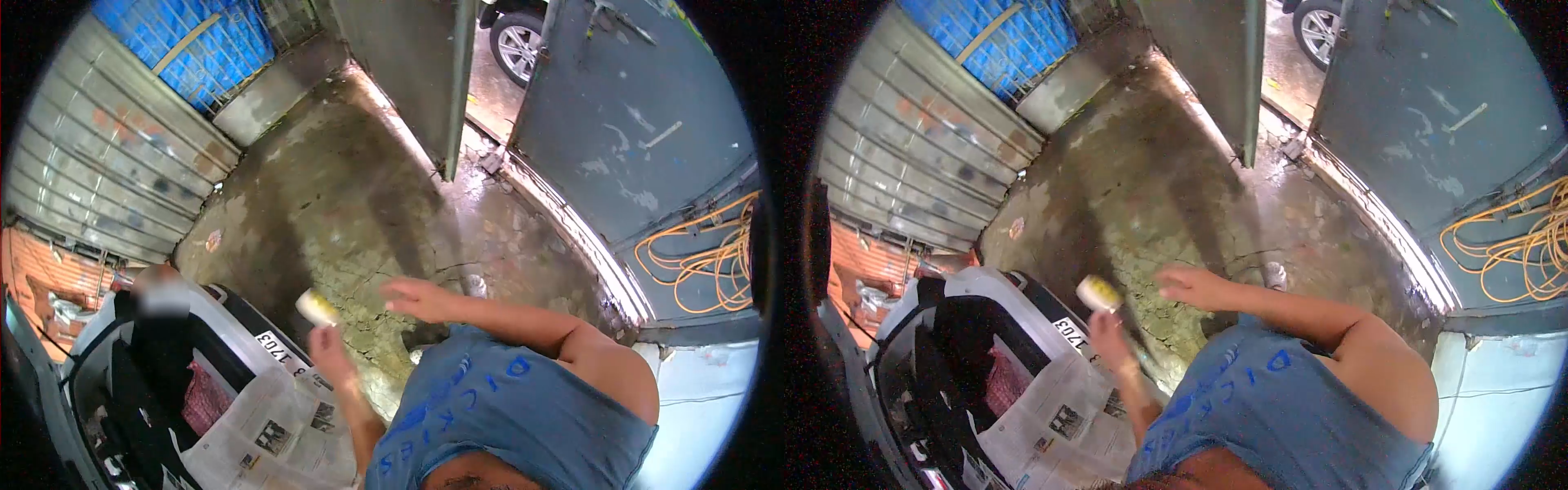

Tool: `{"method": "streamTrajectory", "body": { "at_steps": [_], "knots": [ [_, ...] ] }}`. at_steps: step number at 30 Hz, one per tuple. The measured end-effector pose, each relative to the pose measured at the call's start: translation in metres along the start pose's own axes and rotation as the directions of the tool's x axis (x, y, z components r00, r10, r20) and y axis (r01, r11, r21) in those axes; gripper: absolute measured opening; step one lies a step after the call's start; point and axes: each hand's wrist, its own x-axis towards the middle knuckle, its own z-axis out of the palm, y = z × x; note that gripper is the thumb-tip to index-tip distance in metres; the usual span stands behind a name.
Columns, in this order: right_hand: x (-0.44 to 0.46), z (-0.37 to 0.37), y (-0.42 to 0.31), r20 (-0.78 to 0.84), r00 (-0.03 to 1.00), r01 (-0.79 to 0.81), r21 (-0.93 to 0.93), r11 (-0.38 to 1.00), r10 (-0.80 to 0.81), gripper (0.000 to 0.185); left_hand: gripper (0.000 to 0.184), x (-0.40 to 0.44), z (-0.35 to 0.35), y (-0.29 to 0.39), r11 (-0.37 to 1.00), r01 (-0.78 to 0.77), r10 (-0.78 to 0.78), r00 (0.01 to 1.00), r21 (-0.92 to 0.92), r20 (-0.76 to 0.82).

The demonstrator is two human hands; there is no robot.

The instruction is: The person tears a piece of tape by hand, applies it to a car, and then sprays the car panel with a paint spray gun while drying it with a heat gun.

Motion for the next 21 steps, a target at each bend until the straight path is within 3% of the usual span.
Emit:
{"method": "streamTrajectory", "body": {
  "at_steps": [1,2,4,5,8,9,12,16,18,20,21],
  "knots": [
    [-0.005,-0.013,-0.009,-0.079,0.997,0.031,0.082,0.996,-0.024,0.043,0.014,-0.014,0.050,0.039,0.981,-0.189,0.191,0.981,-0.033,0.036],
    [-0.012,-0.030,-0.007,-0.150,0.989,0.049,0.244,0.969,-0.012,0.041,0.014,-0.025,0.084,0.083,0.955,-0.283,0.293,0.948,-0.088,0.122],
    [-0.020,-0.074,0.004,-0.297,0.954,0.129,0.536,0.834,0.043,0.037,0.014,-0.029,0.147,0.131,0.888,-0.421,0.458,0.846,-0.184,0.274],
    [-0.029,-0.101,0.013,-0.290,0.953,0.098,0.574,0.813,0.090,0.033,0.014,-0.030,0.176,0.139,0.857,-0.463,0.514,0.786,-0.224,0.342],
    [-0.062,-0.190,0.026,-0.478,0.876,0.146,0.391,0.909,0.065,0.031,0.017,-0.040,0.265,0.180,0.839,-0.428,0.543,0.674,-0.335,0.501],
    [-0.074,-0.220,0.035,-0.513,0.855,0.184,0.446,0.876,0.082,0.030,0.015,-0.044,0.297,0.193,0.825,-0.432,0.566,0.634,-0.365,0.527],
    [-0.111,-0.315,0.053,-0.640,0.767,0.175,0.138,0.975,-0.047,0.028,0.016,-0.060,0.380,0.246,0.787,-0.492,0.615,0.581,-0.371,0.534],
    [-0.149,-0.418,0.076,-0.708,0.704,0.069,-0.008,0.998,-0.054,0.024,0.020,-0.068,0.471,0.304,0.673,-0.571,0.737,0.460,-0.470,0.496],
    [-0.163,-0.455,0.083,-0.723,0.690,0.016,0.056,0.998,0.030,0.024,0.022,-0.074,0.507,0.333,0.636,-0.584,0.769,0.421,-0.504,0.482],
    [-0.166,-0.483,0.092,-0.731,0.680,-0.012,0.058,0.998,0.051,0.025,0.028,-0.072,0.538,0.359,0.532,-0.692,0.828,0.305,-0.488,0.471],
    [-0.165,-0.495,0.099,-0.744,0.668,-0.051,-0.030,0.998,0.012,0.026,0.029,-0.071,0.554,0.372,0.483,-0.728,0.850,0.258,-0.486,0.459]
  ]
}}
